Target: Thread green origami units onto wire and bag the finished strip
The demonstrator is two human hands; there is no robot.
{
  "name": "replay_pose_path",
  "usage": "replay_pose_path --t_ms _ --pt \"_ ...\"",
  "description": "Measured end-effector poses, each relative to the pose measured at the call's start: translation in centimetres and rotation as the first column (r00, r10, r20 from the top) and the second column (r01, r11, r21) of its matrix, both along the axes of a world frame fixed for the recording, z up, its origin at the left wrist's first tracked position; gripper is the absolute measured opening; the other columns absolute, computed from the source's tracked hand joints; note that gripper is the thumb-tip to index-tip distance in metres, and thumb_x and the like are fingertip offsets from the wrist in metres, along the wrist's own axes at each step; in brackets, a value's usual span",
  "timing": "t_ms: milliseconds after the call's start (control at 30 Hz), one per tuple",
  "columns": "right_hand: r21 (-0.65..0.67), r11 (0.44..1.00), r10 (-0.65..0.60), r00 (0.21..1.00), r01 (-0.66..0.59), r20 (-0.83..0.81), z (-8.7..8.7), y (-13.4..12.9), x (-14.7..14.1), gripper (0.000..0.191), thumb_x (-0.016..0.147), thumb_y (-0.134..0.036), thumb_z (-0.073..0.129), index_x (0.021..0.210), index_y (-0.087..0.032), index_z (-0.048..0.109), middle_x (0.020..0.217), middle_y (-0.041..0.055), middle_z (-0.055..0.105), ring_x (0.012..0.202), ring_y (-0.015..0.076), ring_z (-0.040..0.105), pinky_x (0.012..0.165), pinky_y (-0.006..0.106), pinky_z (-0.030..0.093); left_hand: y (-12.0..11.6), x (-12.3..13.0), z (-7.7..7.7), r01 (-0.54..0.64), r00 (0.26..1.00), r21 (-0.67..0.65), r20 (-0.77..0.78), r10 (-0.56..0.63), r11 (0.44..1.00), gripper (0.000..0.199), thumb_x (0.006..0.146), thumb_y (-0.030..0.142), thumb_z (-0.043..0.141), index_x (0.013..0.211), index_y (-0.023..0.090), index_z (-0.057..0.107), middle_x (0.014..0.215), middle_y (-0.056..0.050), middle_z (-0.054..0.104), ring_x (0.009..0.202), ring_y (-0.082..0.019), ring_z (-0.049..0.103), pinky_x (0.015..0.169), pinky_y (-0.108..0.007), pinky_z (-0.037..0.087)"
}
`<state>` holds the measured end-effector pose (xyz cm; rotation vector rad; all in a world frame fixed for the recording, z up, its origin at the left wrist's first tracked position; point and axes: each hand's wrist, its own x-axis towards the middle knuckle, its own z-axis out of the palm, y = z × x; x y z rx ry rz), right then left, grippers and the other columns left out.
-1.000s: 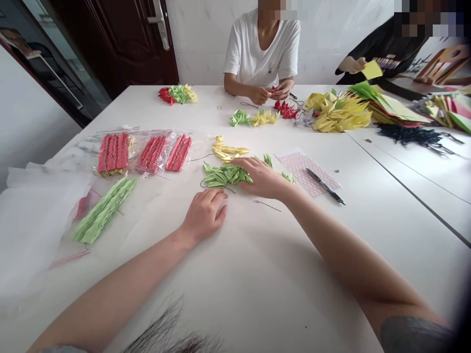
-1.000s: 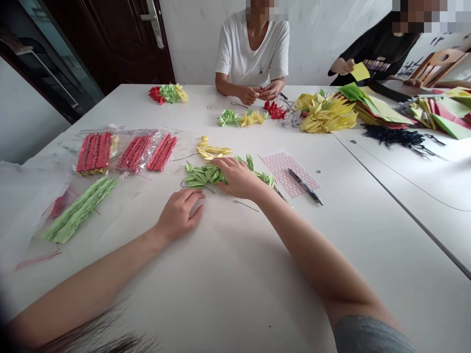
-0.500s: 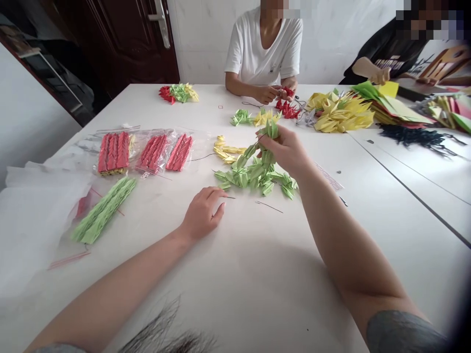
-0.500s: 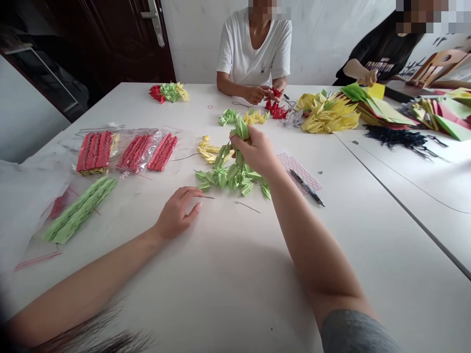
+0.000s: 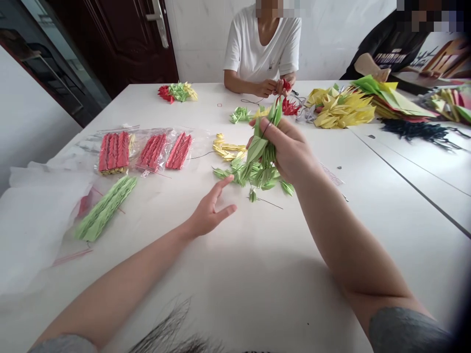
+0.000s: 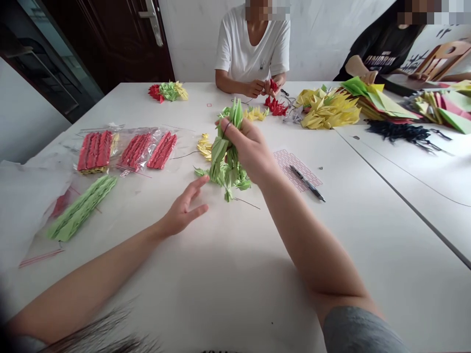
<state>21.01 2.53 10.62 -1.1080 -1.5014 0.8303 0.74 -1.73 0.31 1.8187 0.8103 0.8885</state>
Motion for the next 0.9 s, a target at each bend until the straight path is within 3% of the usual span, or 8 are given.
replay_pose_path --t_ms 100,200,267,400,500,600,800,900 --pt "0.012 0.998 0.064 0.997 -0.064 0.038 -0.6 -0.4 -1.2 0.041 0.091 -0.065 0.053 0.101 -0.025 0.055 0.077 0.0002 0.051 0.062 0.0149 0.056 0.049 0.027 0.046 -0.4 0.6 0.4 0.147 0.985 -0.126 0.106 -0.133 0.981 0.066 0.088 0.044 0.064 0.145 0.026 0.036 0.143 -0.014 0.054 0.142 -0.026 0.041 0.115 -0.047 0.034" --pt "0.002 0.993 0.120 0.977 -0.122 0.174 -0.9 -0.6 -1.4 0.036 0.092 -0.059 0.055 0.105 -0.025 0.055 0.075 -0.0009 0.053 0.059 0.0141 0.054 0.050 0.027 0.046 -0.2 0.7 1.2 0.118 0.977 -0.274 0.205 -0.061 0.954 0.048 0.088 0.054 0.062 0.121 0.019 0.058 0.085 -0.006 0.069 0.093 -0.022 0.068 0.088 -0.038 0.052" --pt "-0.019 0.992 0.126 0.947 -0.126 0.295 -0.8 -0.6 -1.0 0.035 0.091 -0.053 0.059 0.111 -0.025 0.056 0.075 -0.0010 0.057 0.060 0.0154 0.057 0.051 0.028 0.046 0.3 0.3 2.0 0.004 0.973 -0.289 0.223 0.064 0.957 0.043 0.087 0.059 0.061 0.092 0.017 0.066 0.060 0.001 0.055 0.059 -0.014 0.057 0.065 -0.029 0.049" --pt "-0.023 0.998 0.069 0.884 -0.066 0.463 -0.6 -0.1 0.4 0.045 0.084 -0.042 0.069 0.123 -0.023 0.056 0.083 0.0021 0.067 0.070 0.0203 0.064 0.061 0.034 0.051 1.6 -1.4 4.1 -0.238 0.936 -0.113 0.237 0.259 0.965 0.045 0.092 0.059 0.054 0.075 0.018 0.065 0.051 0.004 0.042 0.049 -0.010 0.042 0.049 -0.024 0.035" --pt "-0.006 0.995 0.082 0.829 -0.095 0.553 -0.8 0.4 1.5 0.060 0.077 -0.041 0.074 0.130 -0.021 0.053 0.120 0.0108 0.067 0.103 0.0292 0.065 0.083 0.043 0.054 2.4 -2.8 5.8 -0.318 0.903 0.020 0.311 0.297 0.948 0.043 0.092 0.055 0.056 0.072 0.018 0.064 0.051 0.004 0.040 0.048 -0.009 0.039 0.047 -0.024 0.034" --pt "-0.100 0.976 0.213 0.727 -0.195 0.652 -0.9 0.4 2.0 0.071 0.076 -0.044 0.074 0.139 -0.023 0.048 0.143 0.0117 0.053 0.127 0.0334 0.053 0.100 0.047 0.049 2.8 -4.0 7.4 -0.363 0.880 0.125 0.372 0.296 0.923 0.038 0.092 0.050 0.061 0.073 0.018 0.066 0.051 0.004 0.040 0.044 -0.008 0.036 0.042 -0.023 0.029" --pt "-0.284 0.927 0.372 0.526 -0.244 0.765 -1.1 0.0 1.4 0.049 0.083 -0.046 0.067 0.125 -0.021 0.063 0.127 0.0116 0.063 0.116 0.0321 0.058 0.098 0.046 0.047 2.8 -6.1 10.8 -0.462 0.798 0.261 0.540 0.268 0.848 0.028 0.090 0.037 0.068 0.073 0.015 0.071 0.057 0.002 0.052 0.043 -0.005 0.033 0.037 -0.023 0.022" --pt "-0.321 0.901 0.429 0.482 -0.292 0.764 -2.0 -0.1 0.5 0.047 0.083 -0.045 0.069 0.123 -0.021 0.064 0.125 0.0112 0.062 0.114 0.0319 0.058 0.095 0.045 0.047 2.5 -6.7 12.5 -0.517 0.765 0.311 0.586 0.267 0.797 0.028 0.094 0.024 0.063 0.069 0.014 0.070 0.054 0.002 0.050 0.041 -0.004 0.034 0.036 -0.023 0.022"
